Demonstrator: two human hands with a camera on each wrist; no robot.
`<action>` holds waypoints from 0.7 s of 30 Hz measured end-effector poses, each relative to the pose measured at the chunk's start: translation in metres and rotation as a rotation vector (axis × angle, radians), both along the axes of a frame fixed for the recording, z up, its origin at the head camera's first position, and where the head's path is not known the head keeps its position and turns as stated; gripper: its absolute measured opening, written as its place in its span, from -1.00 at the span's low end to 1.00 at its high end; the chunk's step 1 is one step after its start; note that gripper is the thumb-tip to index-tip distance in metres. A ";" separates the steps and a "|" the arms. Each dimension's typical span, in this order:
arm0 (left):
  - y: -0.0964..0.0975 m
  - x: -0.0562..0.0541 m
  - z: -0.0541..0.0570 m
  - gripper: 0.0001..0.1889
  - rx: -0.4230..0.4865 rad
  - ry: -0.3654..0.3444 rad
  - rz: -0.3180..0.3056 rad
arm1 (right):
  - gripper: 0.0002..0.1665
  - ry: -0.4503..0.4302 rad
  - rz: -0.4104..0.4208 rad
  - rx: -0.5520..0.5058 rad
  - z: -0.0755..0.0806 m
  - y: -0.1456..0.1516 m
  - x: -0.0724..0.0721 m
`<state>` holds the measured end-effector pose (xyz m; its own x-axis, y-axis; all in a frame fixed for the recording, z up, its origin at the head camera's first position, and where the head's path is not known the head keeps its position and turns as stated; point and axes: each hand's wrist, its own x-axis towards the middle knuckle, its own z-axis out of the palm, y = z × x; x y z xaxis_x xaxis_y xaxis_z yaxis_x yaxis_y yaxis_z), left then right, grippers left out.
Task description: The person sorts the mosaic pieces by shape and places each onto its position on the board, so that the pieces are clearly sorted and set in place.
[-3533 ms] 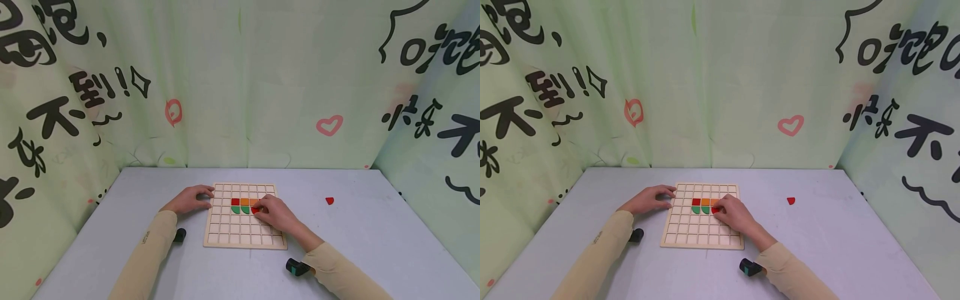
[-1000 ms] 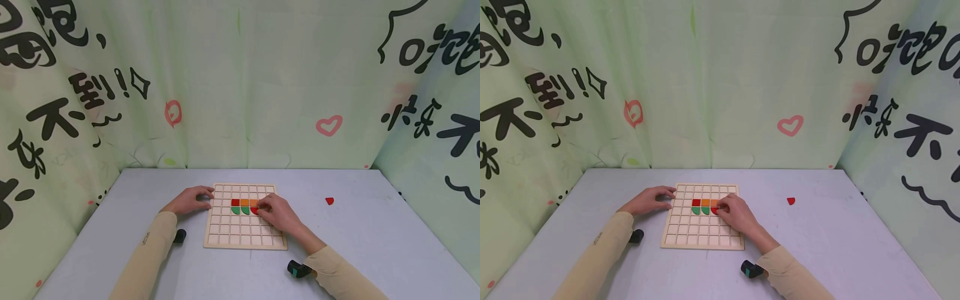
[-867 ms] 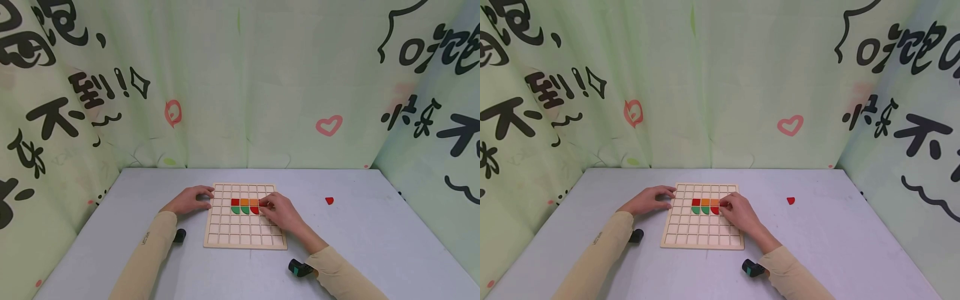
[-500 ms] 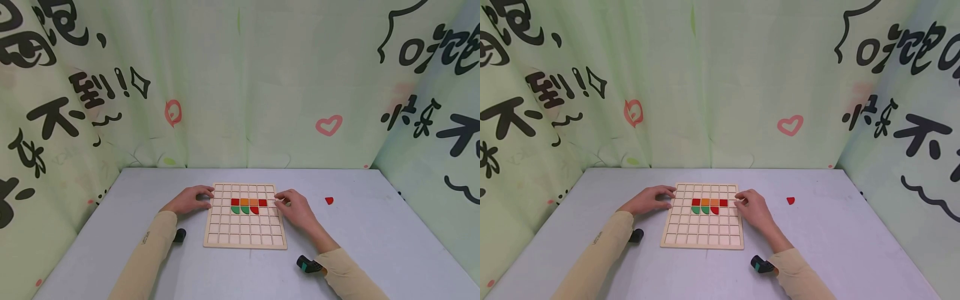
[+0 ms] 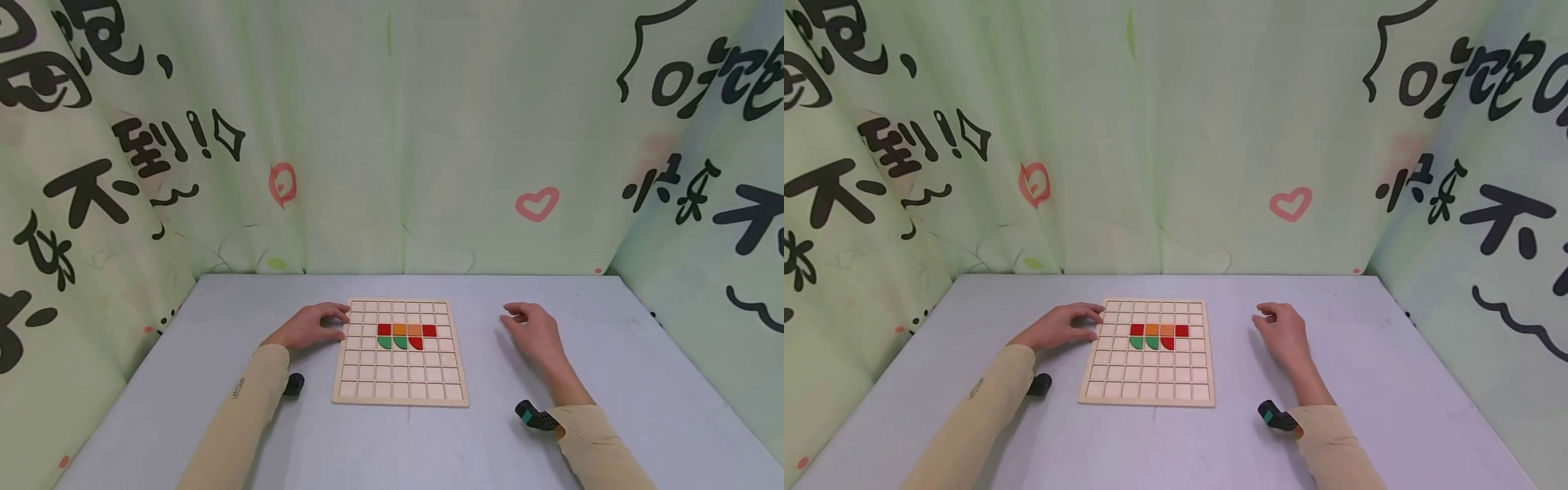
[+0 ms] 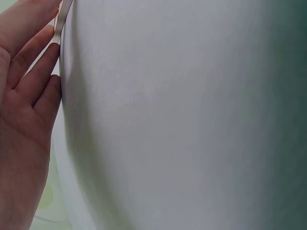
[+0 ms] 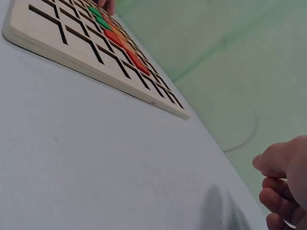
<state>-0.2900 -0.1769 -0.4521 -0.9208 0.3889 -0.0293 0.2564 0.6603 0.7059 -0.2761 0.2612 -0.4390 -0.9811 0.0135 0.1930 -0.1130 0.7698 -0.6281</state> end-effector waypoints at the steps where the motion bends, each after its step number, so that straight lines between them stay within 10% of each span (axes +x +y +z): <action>1: 0.000 0.000 0.000 -0.73 0.000 0.001 0.000 | -0.58 -0.012 -0.008 0.000 0.001 0.004 0.000; 21: 0.001 -0.001 -0.001 -0.74 -0.011 0.000 0.004 | -0.38 -0.126 -0.128 0.116 -0.013 0.043 -0.002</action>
<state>-0.2908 -0.1761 -0.4527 -0.9225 0.3846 -0.0334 0.2535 0.6689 0.6988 -0.2781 0.3042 -0.4520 -0.9893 0.1244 0.0765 0.0642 0.8409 -0.5373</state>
